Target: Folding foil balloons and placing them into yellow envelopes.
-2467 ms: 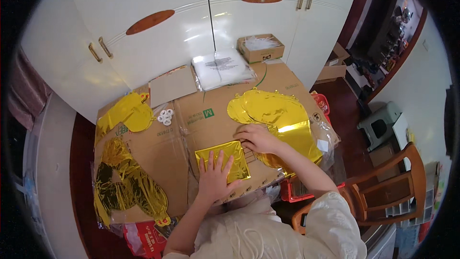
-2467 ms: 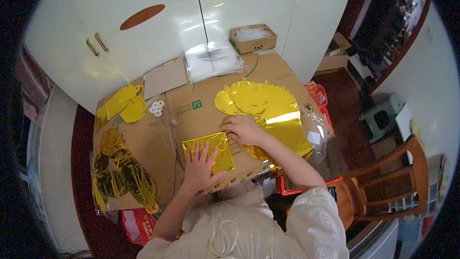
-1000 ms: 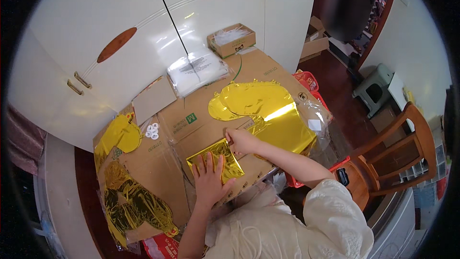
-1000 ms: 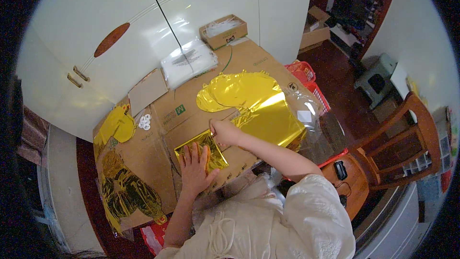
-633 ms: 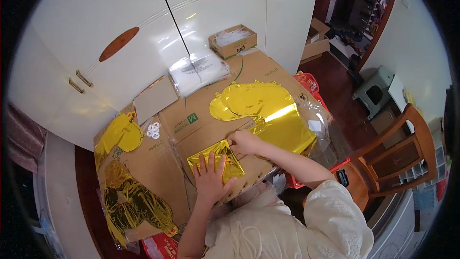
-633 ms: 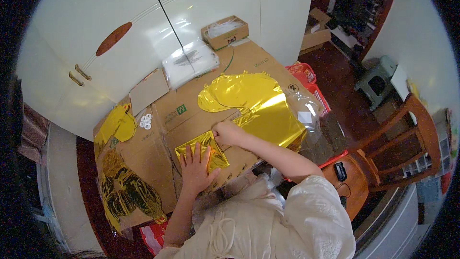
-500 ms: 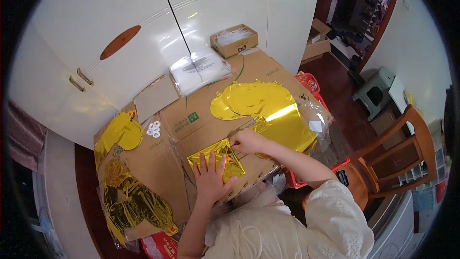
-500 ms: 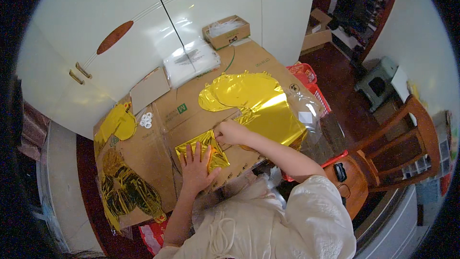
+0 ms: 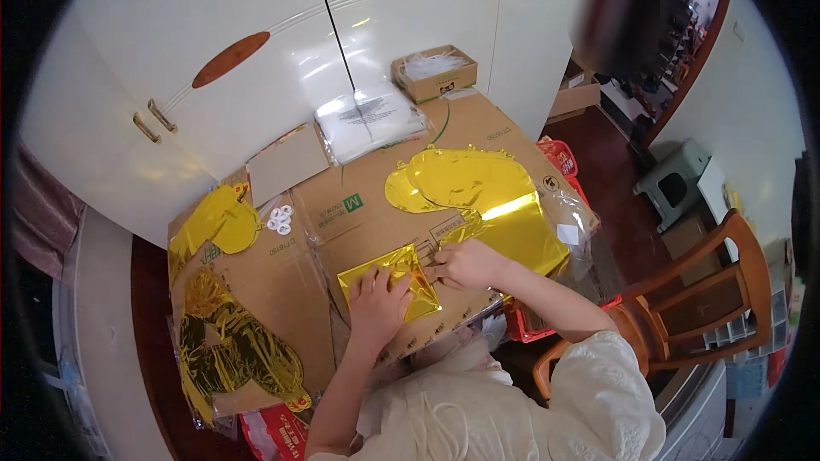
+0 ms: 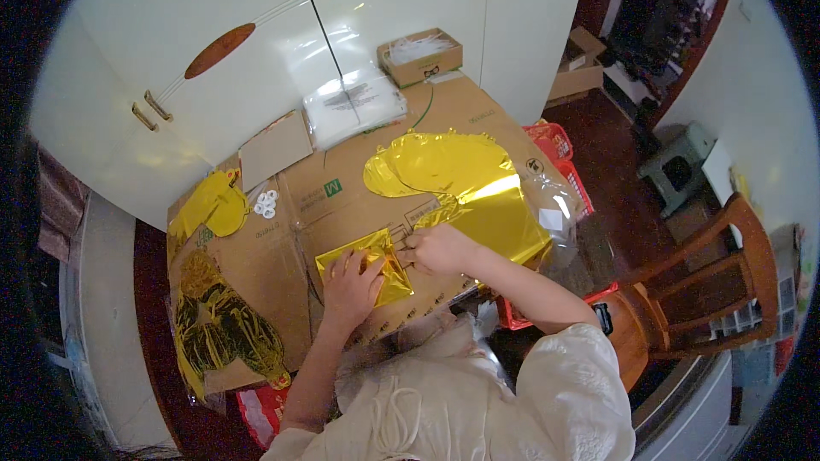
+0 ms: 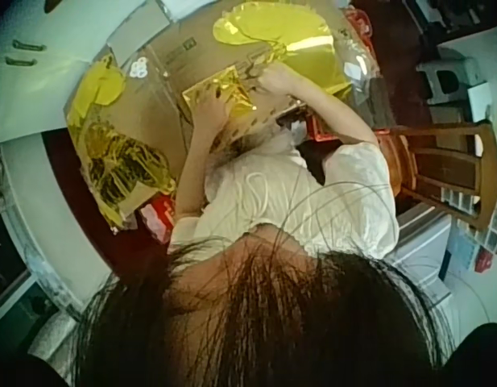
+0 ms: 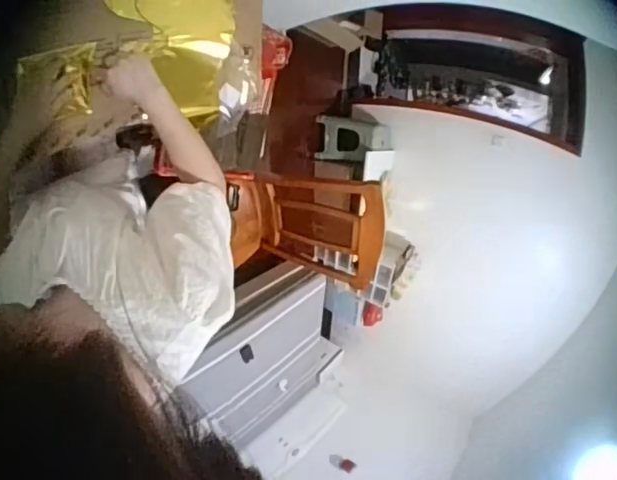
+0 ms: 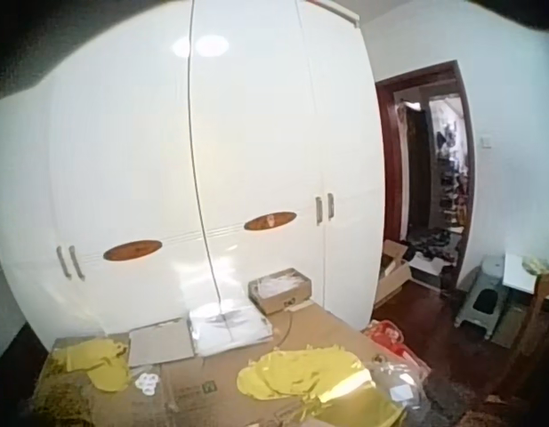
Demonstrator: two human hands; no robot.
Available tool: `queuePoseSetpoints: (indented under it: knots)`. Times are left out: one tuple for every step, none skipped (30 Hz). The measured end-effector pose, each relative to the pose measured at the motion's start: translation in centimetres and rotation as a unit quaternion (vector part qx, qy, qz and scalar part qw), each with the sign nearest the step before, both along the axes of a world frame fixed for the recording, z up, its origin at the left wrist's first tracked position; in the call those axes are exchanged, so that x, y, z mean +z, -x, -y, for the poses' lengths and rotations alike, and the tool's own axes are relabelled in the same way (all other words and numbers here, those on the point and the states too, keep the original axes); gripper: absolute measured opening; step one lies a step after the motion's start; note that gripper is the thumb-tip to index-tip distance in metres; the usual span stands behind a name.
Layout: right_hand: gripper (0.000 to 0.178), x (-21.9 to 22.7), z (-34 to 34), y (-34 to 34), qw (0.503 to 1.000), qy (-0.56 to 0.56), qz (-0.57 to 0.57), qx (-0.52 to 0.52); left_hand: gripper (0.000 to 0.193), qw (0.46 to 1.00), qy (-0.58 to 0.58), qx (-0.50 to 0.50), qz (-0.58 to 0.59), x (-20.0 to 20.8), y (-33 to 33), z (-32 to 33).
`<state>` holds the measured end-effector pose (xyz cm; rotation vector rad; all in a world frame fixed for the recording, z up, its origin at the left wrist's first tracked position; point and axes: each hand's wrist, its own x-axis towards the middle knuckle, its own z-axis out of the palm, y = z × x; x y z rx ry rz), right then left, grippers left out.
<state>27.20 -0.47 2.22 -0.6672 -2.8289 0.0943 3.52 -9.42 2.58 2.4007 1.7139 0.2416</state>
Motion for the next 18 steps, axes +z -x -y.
queuePoseSetpoints:
  knots:
    - [0.032,0.1,0.0,0.1,1.000,0.005,-0.003,-0.001,0.045,0.999,-0.031,-0.018,0.014,-0.8,0.1,-0.3]
    - [0.031,0.1,0.0,0.1,1.000,0.011,-0.005,-0.002,0.044,0.997,-0.061,-0.038,0.028,-1.7,0.1,-0.7]
    - [0.031,0.0,0.0,0.2,1.000,0.017,-0.007,-0.003,0.043,0.993,-0.092,-0.058,0.041,-2.3,0.1,-0.8]
    - [0.030,0.0,0.0,0.2,1.000,0.023,-0.009,-0.004,0.045,0.994,-0.082,-0.057,0.048,-2.8,0.2,-0.9]
    - [0.030,0.0,-0.1,0.2,0.999,0.033,-0.020,-0.006,0.048,0.994,-0.070,-0.056,0.055,-3.0,0.3,-0.9]
    - [0.029,0.1,-0.1,0.2,0.998,0.044,-0.032,-0.009,0.050,0.995,-0.059,-0.055,0.063,-3.1,0.3,-0.9]
    - [0.028,0.1,-0.2,0.2,0.998,0.055,-0.043,-0.011,0.053,0.995,-0.072,-0.060,0.046,-3.0,0.2,-0.9]
    - [0.028,0.1,-0.3,0.2,0.997,0.059,-0.049,-0.014,0.055,0.994,-0.083,-0.065,0.029,-2.6,0.1,-0.9]
    - [0.028,0.2,-0.4,0.1,0.996,0.063,-0.055,-0.016,0.058,0.993,-0.095,-0.070,0.012,-2.3,0.0,-0.8]
    - [0.028,0.2,-0.4,0.1,0.996,0.068,-0.061,-0.019,0.060,0.993,-0.094,-0.068,0.002,-2.2,-0.1,-0.7]
    - [0.027,0.2,-0.5,0.2,0.994,0.081,-0.063,-0.026,0.063,0.993,-0.093,-0.067,-0.009,-2.1,-0.1,-0.7]
    - [0.026,0.2,-0.6,0.2,0.993,0.094,-0.065,-0.033,0.065,0.993,-0.093,-0.066,-0.019,-2.1,-0.2,-0.7]
    - [0.026,0.2,-0.6,0.3,0.991,0.107,-0.066,-0.041,0.064,0.994,-0.093,-0.063,-0.011,-2.0,-0.3,-0.7]
    - [0.024,0.2,-0.7,0.4,0.988,0.122,-0.071,-0.065,0.064,0.994,-0.094,-0.060,-0.003,-2.0,-0.3,-0.6]
    - [0.023,0.1,-0.7,0.7,0.984,0.137,-0.076,-0.090,0.064,0.994,-0.094,-0.057,0.004,-2.0,-0.3,-0.6]
    - [0.021,0.1,-0.8,1.1,0.978,0.151,-0.081,-0.115,0.063,0.993,-0.098,-0.060,0.000,-2.1,-0.3,-0.7]
    - [0.021,0.1,-0.8,1.5,0.977,0.142,-0.097,-0.128,0.062,0.993,-0.100,-0.064,-0.004,-2.1,-0.2,-0.7]
    - [0.020,0.2,-1.0,2.1,0.975,0.133,-0.112,-0.141,0.061,0.992,-0.103,-0.067,-0.008,-2.2,-0.2,-0.7]
